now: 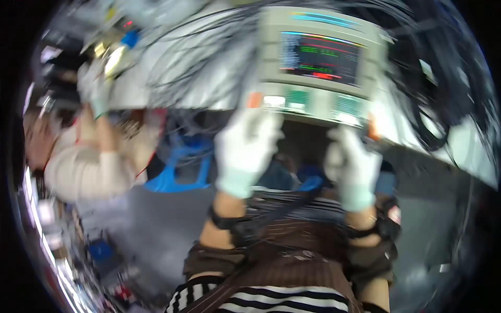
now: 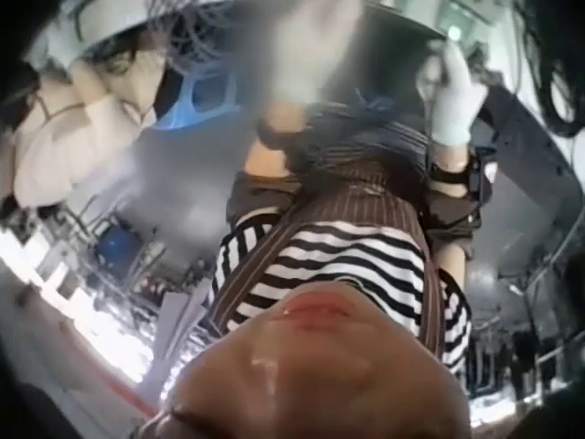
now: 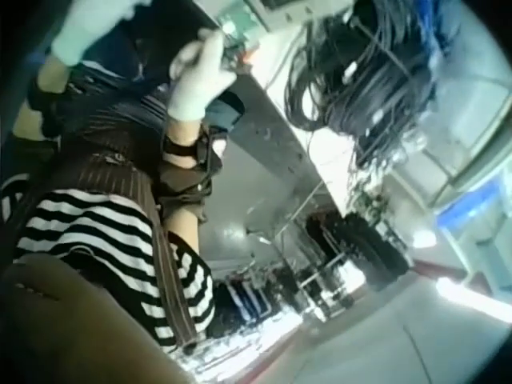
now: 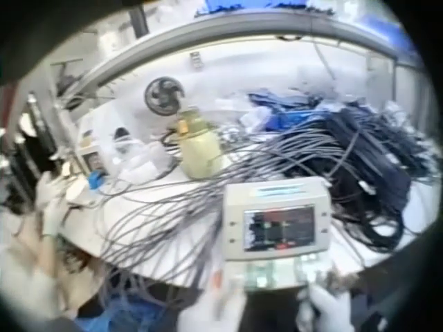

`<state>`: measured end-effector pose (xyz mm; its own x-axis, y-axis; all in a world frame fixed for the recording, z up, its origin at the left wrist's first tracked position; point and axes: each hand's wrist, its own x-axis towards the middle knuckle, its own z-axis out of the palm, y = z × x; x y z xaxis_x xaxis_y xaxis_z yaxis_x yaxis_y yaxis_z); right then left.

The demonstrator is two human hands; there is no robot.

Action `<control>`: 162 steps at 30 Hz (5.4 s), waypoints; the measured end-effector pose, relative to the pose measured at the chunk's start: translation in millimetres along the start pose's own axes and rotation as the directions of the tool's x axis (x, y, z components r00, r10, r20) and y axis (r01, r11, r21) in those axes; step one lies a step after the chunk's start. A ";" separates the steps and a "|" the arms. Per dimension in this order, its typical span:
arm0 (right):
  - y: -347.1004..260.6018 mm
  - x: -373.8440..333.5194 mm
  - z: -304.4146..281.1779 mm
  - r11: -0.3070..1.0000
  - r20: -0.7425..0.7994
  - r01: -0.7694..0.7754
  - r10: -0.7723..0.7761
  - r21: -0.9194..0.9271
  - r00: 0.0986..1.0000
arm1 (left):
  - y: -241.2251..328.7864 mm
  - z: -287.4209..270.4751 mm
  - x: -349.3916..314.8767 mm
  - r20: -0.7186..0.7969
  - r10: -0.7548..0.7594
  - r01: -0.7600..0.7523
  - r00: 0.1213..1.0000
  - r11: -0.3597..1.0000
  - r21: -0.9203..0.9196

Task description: The person tests cables by inserting their connectors into a testing machine, waiting for a result, and then selecting a new cable from a bundle on their lap to repeat the process.

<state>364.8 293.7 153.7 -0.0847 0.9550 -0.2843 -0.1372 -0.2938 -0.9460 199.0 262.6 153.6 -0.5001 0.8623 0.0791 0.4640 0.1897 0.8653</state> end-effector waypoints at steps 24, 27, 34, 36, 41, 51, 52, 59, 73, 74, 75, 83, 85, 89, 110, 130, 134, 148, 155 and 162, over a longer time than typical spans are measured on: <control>-9.4 1.8 -13.9 0.981 -0.023 -0.086 0.091 0.173 0.996 | 9.2 -1.1 -20.0 -0.072 0.246 -0.245 0.966 0.969 0.021; -8.5 5.3 -13.3 0.980 -0.012 -0.062 0.065 0.188 0.998 | -0.5 11.1 -14.7 0.015 0.232 -0.233 0.973 0.971 0.049; -7.0 5.7 -10.7 0.984 -0.040 -0.064 0.072 0.165 0.997 | 8.1 21.6 -9.1 0.132 -0.062 0.099 0.989 0.950 -0.295; -5.6 6.6 -11.8 0.984 -0.032 -0.065 0.071 0.166 0.997 | 7.4 22.2 -8.0 0.092 -0.057 0.082 0.994 0.950 -0.302; -4.4 6.6 -12.8 0.983 -0.019 -0.070 0.074 0.169 0.997 | 7.4 22.2 -7.3 0.116 -0.060 0.091 0.991 0.954 -0.286; -2.7 6.9 -12.9 0.983 -0.007 -0.072 0.074 0.170 0.997 | 1.6 17.8 -3.4 0.138 -0.013 0.044 0.990 0.972 -0.230; -1.6 7.5 -14.0 0.984 -0.010 -0.073 0.076 0.164 0.997 | 1.1 16.1 -2.6 0.145 0.019 0.010 0.989 0.981 -0.193; -5.5 9.9 -12.6 0.981 -0.030 -0.083 0.090 0.178 0.996 | 2.4 10.7 3.4 0.132 0.116 -0.115 0.984 0.993 -0.019; 23.7 -28.6 -9.8 0.863 -0.088 -0.155 0.223 0.480 0.971 | 10.3 26.0 -6.9 0.172 -0.233 0.289 0.957 0.801 -0.525; 15.6 -40.6 -14.0 0.967 0.027 -0.181 0.179 0.177 0.983 | 10.5 23.8 -8.2 0.198 -0.227 0.297 0.954 0.814 -0.500; 8.1 -46.8 -24.6 0.966 0.047 -0.173 0.167 0.193 0.985 | 16.3 18.9 -11.7 0.239 -0.221 0.312 0.945 0.826 -0.469; -32.5 -85.9 -230.1 0.927 -0.531 0.056 0.162 0.371 0.832 | -117.3 -162.8 -83.8 -0.653 -0.269 0.329 0.708 0.944 -0.031; -12.0 -102.8 -324.3 0.910 -0.374 0.055 0.113 0.410 0.921 | -162.8 -219.5 -122.6 -0.697 -0.269 0.467 0.665 0.878 0.107; 43.1 -128.5 -415.2 0.996 -0.683 -0.080 0.031 -0.040 0.729 | -207.3 -254.9 -175.5 -0.574 -0.002 0.547 0.819 0.307 0.779; 14.5 -90.2 -206.6 0.689 0.344 -0.605 0.498 0.400 0.796 | -6.8 10.1 -130.4 0.366 -0.221 0.403 0.904 0.726 -0.557; 76.1 -87.0 -392.7 0.954 -0.765 0.150 0.110 0.261 0.635 | -156.1 -284.0 -156.6 -0.748 -0.647 0.114 0.150 0.763 -0.637; 88.2 -90.5 -433.4 0.969 -0.856 0.144 0.100 0.198 0.507 | -187.7 -334.0 -200.2 -0.719 -0.658 0.032 0.224 0.742 -0.670; -41.6 -41.0 -235.1 0.978 0.041 -0.095 0.089 0.188 0.995 | 9.8 -46.4 -40.9 0.480 -0.225 0.418 0.848 0.841 -0.344; -36.4 -28.4 -129.3 0.936 0.383 -0.352 0.319 0.016 0.867 | 22.2 12.2 -38.3 0.267 0.280 -0.245 0.922 0.957 -0.157; -47.2 -11.8 -112.4 0.940 0.244 -0.340 0.321 0.038 0.915 | 19.4 21.2 -36.9 0.396 -0.027 0.223 0.918 0.860 -0.459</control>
<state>483.2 300.9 184.2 -0.3623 0.7695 -0.5260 -0.1379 -0.6024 -0.7862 241.9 244.4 157.0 -0.1817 0.9724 -0.1465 -0.0479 0.1401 0.9890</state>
